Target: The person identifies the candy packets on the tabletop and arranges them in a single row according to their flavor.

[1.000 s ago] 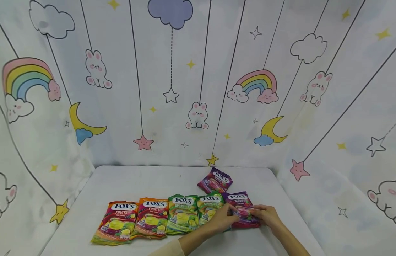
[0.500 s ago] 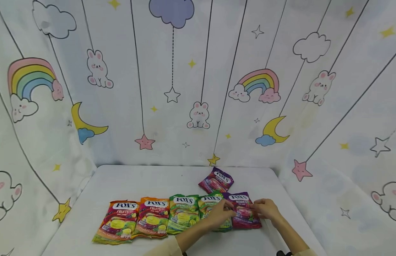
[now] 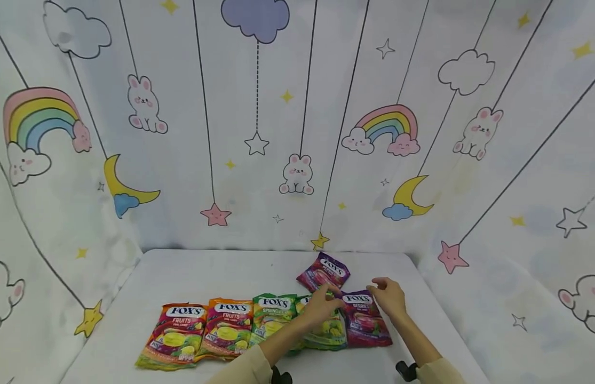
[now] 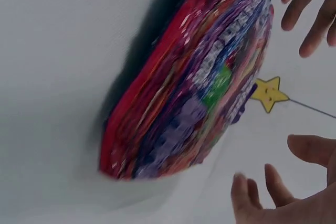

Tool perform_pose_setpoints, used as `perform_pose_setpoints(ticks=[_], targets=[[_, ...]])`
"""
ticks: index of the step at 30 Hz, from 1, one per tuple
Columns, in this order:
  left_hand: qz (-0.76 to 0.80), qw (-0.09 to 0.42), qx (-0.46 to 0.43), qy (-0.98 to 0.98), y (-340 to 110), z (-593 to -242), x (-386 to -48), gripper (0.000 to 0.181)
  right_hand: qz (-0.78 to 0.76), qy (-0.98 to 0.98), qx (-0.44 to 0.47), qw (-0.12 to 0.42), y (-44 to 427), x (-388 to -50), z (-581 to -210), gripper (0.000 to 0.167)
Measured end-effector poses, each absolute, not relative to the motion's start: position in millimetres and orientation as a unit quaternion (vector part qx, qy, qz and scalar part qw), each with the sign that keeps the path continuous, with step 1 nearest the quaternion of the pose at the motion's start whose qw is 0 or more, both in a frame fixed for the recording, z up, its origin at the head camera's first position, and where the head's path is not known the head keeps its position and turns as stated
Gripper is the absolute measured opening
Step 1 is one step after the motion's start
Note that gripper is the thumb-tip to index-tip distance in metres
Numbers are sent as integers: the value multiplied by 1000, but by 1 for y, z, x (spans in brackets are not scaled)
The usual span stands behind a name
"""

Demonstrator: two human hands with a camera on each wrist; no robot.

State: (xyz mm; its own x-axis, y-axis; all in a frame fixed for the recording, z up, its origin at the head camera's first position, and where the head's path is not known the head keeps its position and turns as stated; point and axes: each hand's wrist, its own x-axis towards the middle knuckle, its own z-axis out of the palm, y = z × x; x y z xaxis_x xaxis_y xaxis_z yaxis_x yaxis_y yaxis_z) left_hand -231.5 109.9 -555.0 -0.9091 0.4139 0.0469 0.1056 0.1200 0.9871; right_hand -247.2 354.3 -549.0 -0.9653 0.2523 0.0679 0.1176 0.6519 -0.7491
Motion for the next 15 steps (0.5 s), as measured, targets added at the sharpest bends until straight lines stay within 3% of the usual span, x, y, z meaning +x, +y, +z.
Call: perform_pose_setpoints(ticks=[8,15], targets=[[613,39,183,767,104,-560,-252,21,455,-885,-79,51,320,-269,-549,44],[563,-28,176,807,99,-570,-272,28,445,-890,-92,31,309,-285,-554,44]])
